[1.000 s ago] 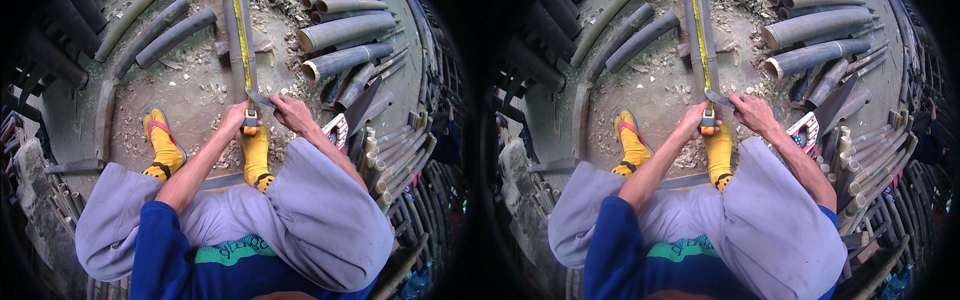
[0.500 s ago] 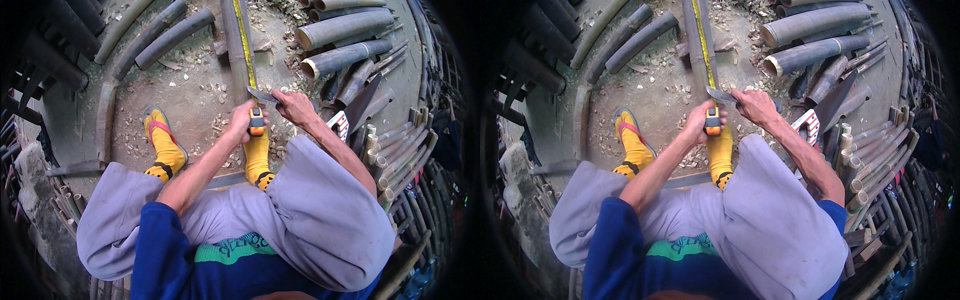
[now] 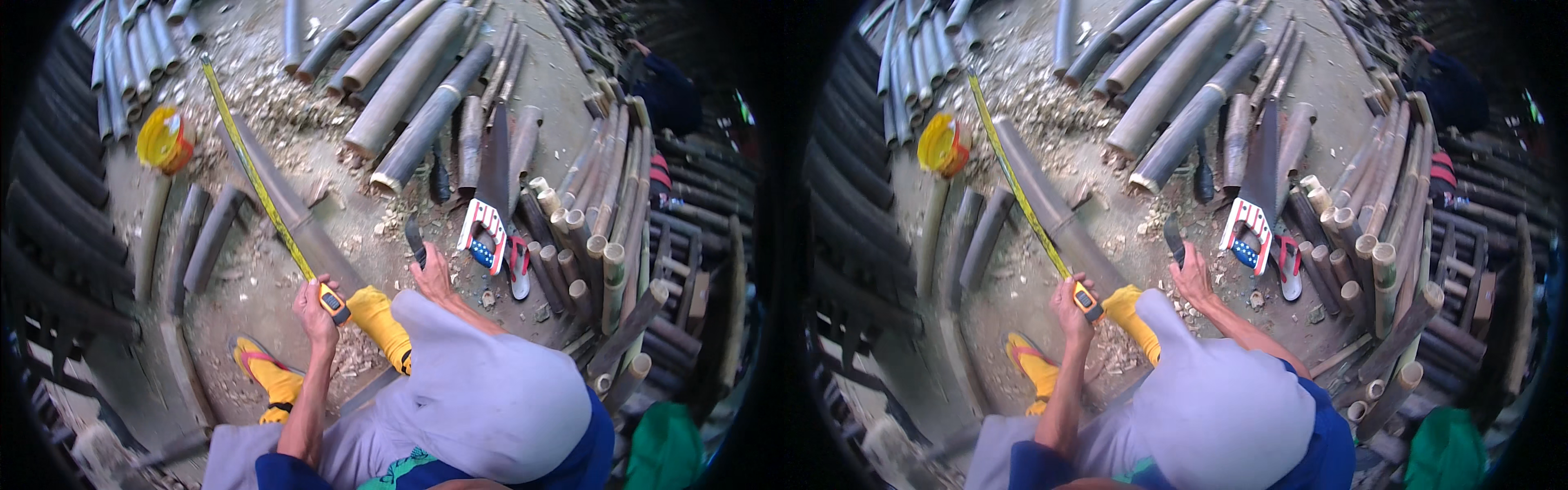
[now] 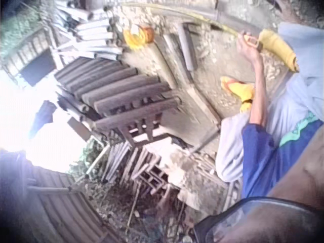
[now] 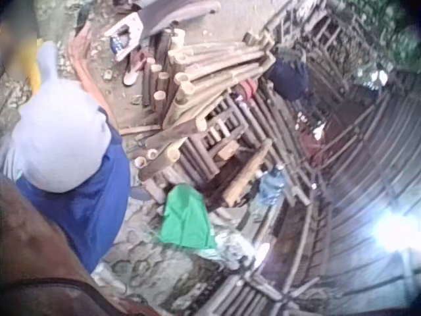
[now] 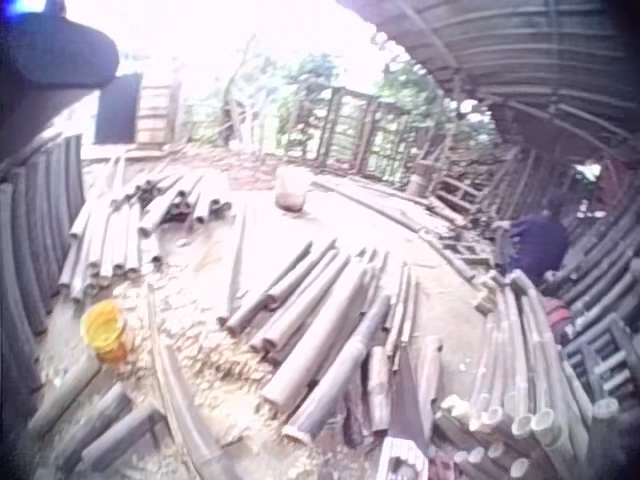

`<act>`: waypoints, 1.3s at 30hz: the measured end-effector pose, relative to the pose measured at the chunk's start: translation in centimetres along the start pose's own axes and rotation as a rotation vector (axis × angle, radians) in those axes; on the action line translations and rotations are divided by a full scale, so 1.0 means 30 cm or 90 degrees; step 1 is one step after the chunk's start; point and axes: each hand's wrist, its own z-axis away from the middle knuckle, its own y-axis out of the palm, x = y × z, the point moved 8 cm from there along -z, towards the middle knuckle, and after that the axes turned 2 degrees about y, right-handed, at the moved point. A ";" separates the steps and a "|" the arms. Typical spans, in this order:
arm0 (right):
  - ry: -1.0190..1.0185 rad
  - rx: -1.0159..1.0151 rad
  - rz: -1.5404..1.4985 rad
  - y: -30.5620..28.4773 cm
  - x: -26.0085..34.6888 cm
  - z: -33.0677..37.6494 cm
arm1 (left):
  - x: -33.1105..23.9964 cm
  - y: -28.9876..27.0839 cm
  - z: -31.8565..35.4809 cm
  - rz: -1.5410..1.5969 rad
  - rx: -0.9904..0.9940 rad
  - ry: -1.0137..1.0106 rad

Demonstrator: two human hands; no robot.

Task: The person measures a bamboo pole with a tape measure, then uses a knife to cut and shape a smaller bamboo piece. They repeatedly strike the bamboo with a wooden mallet to fit it into a larger pole, then use a chisel to refine the fit.

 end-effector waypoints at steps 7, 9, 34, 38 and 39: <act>0.002 -0.035 0.137 0.064 -0.014 -0.113 | -0.008 0.062 -0.028 -0.139 0.084 -0.010; -0.025 -0.062 0.162 0.062 -0.021 -0.150 | -0.001 0.107 -0.019 -0.126 0.095 -0.038; 0.133 0.014 -0.610 -0.066 0.185 -0.501 | -0.151 -0.154 -0.087 -0.037 -0.121 0.093; -0.014 0.018 -0.291 -0.173 0.130 -0.266 | -0.244 -0.158 -0.118 -0.021 -0.079 0.144; -0.038 0.047 -0.206 -0.194 0.148 -0.228 | -0.274 -0.165 -0.121 -0.032 -0.074 0.155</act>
